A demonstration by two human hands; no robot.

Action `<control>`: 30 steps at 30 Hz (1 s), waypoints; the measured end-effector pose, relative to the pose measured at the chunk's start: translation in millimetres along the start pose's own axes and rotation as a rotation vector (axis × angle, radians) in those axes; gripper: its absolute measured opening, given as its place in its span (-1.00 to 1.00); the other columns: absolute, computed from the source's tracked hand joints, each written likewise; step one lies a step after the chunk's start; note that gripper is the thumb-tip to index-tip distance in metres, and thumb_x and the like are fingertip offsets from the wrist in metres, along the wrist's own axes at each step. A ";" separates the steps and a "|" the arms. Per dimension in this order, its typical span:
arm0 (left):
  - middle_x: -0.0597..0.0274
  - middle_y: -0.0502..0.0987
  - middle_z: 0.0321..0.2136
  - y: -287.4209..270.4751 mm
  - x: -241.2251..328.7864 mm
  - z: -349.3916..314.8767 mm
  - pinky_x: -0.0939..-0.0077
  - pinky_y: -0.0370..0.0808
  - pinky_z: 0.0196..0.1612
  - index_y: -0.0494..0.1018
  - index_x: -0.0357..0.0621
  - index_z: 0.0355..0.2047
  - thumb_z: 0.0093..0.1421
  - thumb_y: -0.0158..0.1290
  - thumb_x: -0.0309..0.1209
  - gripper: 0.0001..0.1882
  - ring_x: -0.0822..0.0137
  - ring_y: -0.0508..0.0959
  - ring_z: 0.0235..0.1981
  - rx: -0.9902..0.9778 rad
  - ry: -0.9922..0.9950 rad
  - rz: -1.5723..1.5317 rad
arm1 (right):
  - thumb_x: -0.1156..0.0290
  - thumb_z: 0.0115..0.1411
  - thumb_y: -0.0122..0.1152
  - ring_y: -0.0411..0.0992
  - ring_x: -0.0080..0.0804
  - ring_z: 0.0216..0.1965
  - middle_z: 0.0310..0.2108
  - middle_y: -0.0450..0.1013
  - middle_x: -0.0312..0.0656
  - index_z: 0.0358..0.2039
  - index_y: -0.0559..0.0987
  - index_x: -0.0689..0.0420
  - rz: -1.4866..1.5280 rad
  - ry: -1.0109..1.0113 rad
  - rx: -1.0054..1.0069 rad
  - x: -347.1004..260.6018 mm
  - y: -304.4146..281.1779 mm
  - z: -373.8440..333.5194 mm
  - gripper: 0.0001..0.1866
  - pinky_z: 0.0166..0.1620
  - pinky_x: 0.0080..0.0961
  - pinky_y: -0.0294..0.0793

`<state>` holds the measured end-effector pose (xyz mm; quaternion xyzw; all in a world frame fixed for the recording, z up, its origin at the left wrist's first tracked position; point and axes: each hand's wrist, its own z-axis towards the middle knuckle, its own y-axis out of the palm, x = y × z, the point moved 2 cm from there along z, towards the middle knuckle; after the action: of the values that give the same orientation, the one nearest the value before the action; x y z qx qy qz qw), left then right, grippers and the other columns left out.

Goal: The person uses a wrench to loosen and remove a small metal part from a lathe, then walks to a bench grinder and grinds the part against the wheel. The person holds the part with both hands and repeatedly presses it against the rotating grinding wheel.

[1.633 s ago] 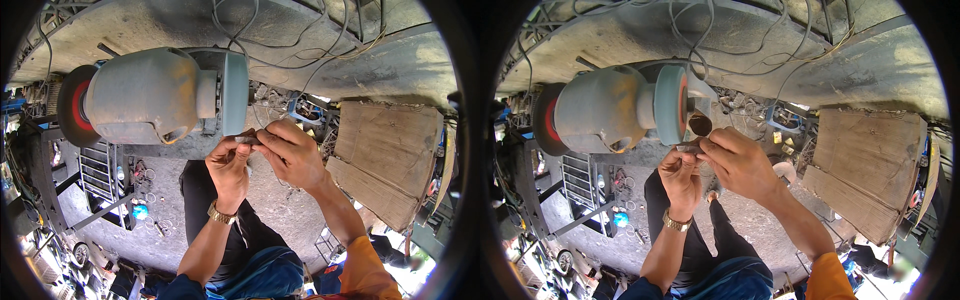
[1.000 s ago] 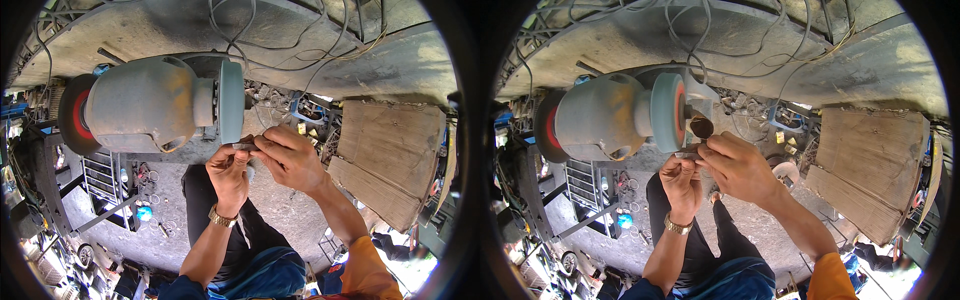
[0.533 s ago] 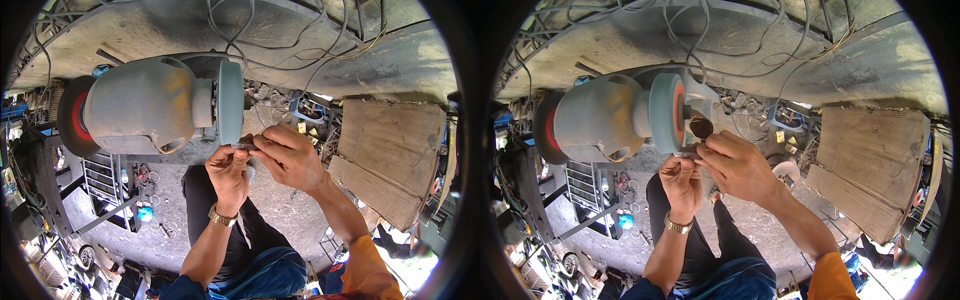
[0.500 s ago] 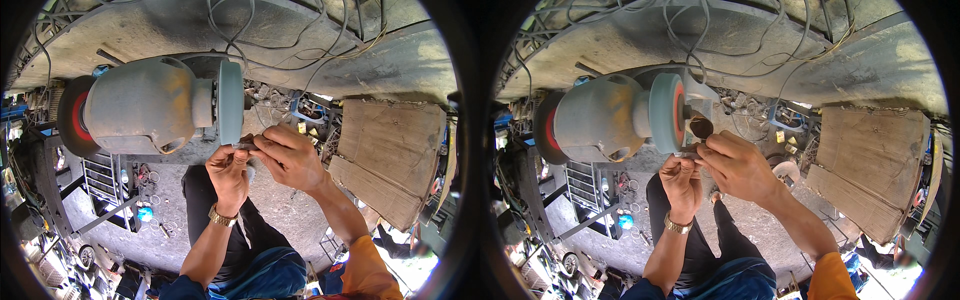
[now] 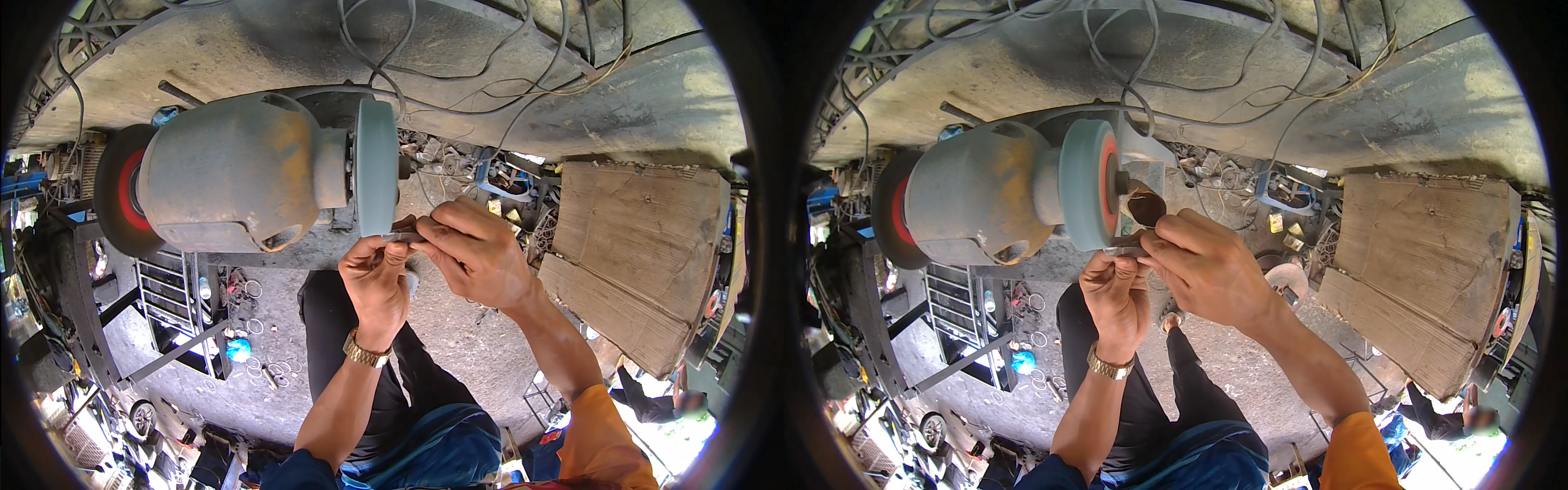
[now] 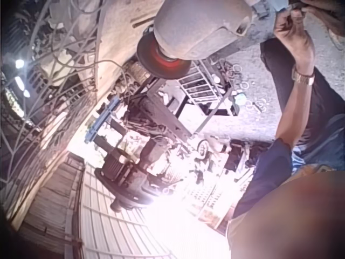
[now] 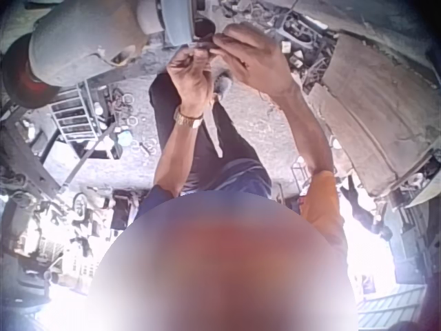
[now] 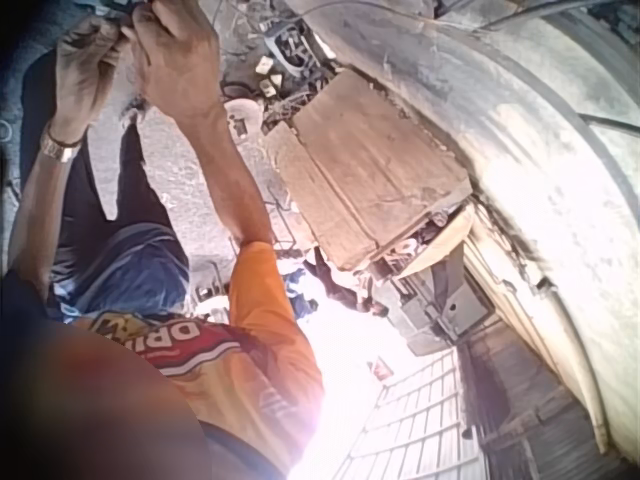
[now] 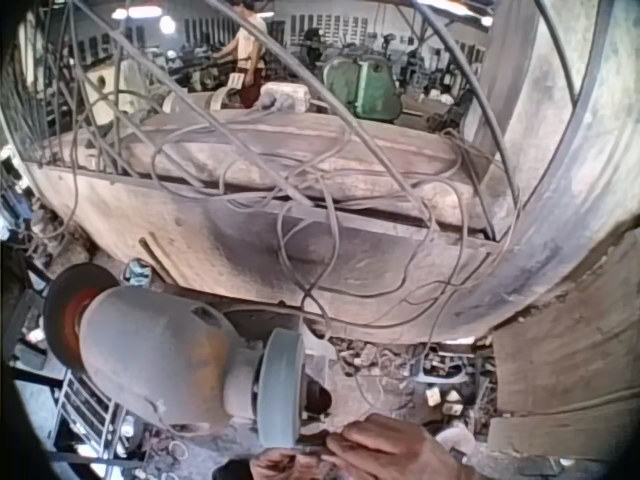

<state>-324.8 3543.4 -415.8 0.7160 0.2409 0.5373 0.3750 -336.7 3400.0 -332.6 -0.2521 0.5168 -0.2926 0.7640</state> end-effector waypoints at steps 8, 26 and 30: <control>0.03 0.67 -0.13 -7.0 -3.4 0.3 0.37 0.64 0.04 0.58 -0.31 -0.13 0.36 0.12 -0.58 -0.88 0.29 0.67 -0.12 -0.011 -0.003 -0.019 | 0.57 0.01 0.39 0.40 -0.31 -0.41 -0.39 0.33 -0.22 -0.25 0.57 0.26 -0.029 -0.016 -0.001 1.3 0.9 0.9 -0.74 -0.38 -0.37 0.45; 0.09 0.67 -0.13 -4.8 -6.3 2.7 0.36 0.62 0.08 0.57 -0.33 -0.13 0.35 0.15 -0.51 -0.86 0.33 0.65 -0.10 -0.002 0.023 -0.033 | 0.61 -0.02 0.34 0.42 -0.32 -0.38 -0.37 0.35 -0.23 -0.23 0.59 0.27 -0.041 -0.029 -0.021 4.0 1.6 5.4 -0.72 -0.36 -0.38 0.49; 0.10 0.67 -0.14 -5.0 -7.7 2.5 0.36 0.62 0.08 0.57 -0.32 -0.13 0.35 0.15 -0.51 -0.86 0.33 0.65 -0.10 0.010 0.024 -0.044 | 0.61 -0.03 0.33 0.43 -0.32 -0.37 -0.36 0.35 -0.23 -0.23 0.59 0.26 -0.053 -0.032 -0.012 4.1 2.3 6.6 -0.72 -0.35 -0.39 0.51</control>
<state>-324.5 3539.9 -424.6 0.7060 0.2636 0.5363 0.3802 -328.9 3399.3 -334.6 -0.2752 0.4993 -0.3056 0.7626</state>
